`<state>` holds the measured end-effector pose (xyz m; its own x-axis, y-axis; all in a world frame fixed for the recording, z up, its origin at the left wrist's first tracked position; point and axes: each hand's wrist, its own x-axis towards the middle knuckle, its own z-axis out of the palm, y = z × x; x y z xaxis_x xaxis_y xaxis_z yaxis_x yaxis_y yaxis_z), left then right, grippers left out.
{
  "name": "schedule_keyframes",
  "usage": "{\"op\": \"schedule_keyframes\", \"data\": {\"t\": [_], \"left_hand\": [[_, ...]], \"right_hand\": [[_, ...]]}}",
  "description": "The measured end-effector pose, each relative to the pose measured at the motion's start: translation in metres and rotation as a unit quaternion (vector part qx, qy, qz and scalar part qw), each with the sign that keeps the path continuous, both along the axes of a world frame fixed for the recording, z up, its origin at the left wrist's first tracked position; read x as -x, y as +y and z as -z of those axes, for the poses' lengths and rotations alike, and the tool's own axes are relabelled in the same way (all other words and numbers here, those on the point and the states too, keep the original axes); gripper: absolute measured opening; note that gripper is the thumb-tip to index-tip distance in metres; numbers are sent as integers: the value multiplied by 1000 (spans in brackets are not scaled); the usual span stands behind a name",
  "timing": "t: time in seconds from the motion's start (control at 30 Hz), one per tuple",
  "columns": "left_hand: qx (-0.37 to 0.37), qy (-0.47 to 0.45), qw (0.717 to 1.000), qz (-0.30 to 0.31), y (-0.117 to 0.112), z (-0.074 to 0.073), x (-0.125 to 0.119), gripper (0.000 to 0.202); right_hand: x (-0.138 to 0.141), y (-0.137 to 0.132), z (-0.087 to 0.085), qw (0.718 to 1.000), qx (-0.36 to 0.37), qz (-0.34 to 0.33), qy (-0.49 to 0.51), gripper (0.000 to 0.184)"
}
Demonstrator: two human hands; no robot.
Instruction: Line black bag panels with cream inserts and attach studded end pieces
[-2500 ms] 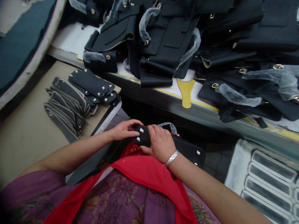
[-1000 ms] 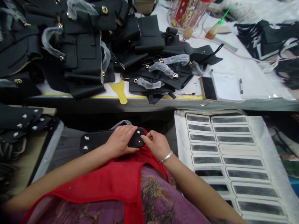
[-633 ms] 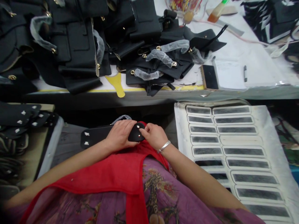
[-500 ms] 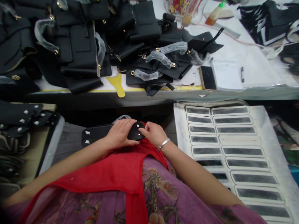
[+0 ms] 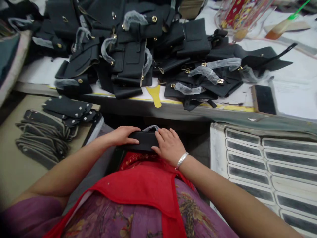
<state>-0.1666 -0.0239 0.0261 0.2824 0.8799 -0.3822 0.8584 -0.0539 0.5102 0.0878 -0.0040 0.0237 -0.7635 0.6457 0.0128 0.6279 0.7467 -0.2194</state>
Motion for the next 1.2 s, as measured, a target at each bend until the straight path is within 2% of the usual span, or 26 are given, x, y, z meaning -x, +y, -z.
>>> {"op": "schedule_keyframes", "data": {"t": [0.13, 0.23, 0.4, 0.53, 0.7, 0.83, 1.0, 1.1, 1.2], "left_hand": [[31, -59, 993, -99, -18, 8, 45, 54], [37, -139, 978, -153, -30, 17, 59, 48], [23, -220, 953, -206, -41, 28, 56, 45], [7, -234, 947, -221, -43, 30, 53, 43], [11, -262, 933, -246, -48, 32, 52, 43], [36, -328, 908, -258, -62, 40, 50, 62], [-11, -382, 881, -279, -80, 57, 45, 83], [-39, -369, 883, -289, -85, 64, 43, 91], [-75, -317, 900, -290, -87, 60, 41, 87]], "right_hand": [[30, -3, 9, 999, -18, -29, -39, 58], [45, 4, 7, 997, 1, -19, -74, 59], [69, 19, 3, 987, 71, -29, -138, 54], [79, 26, 6, 986, 79, -51, -135, 51], [83, 27, 8, 986, 84, -38, -136, 49], [83, 28, 8, 987, 75, -35, -135, 49], [84, 29, 7, 989, 69, -40, -123, 48], [93, 24, 5, 992, 59, -64, -87, 48], [107, 17, 4, 992, 60, -97, -63, 57]]}}
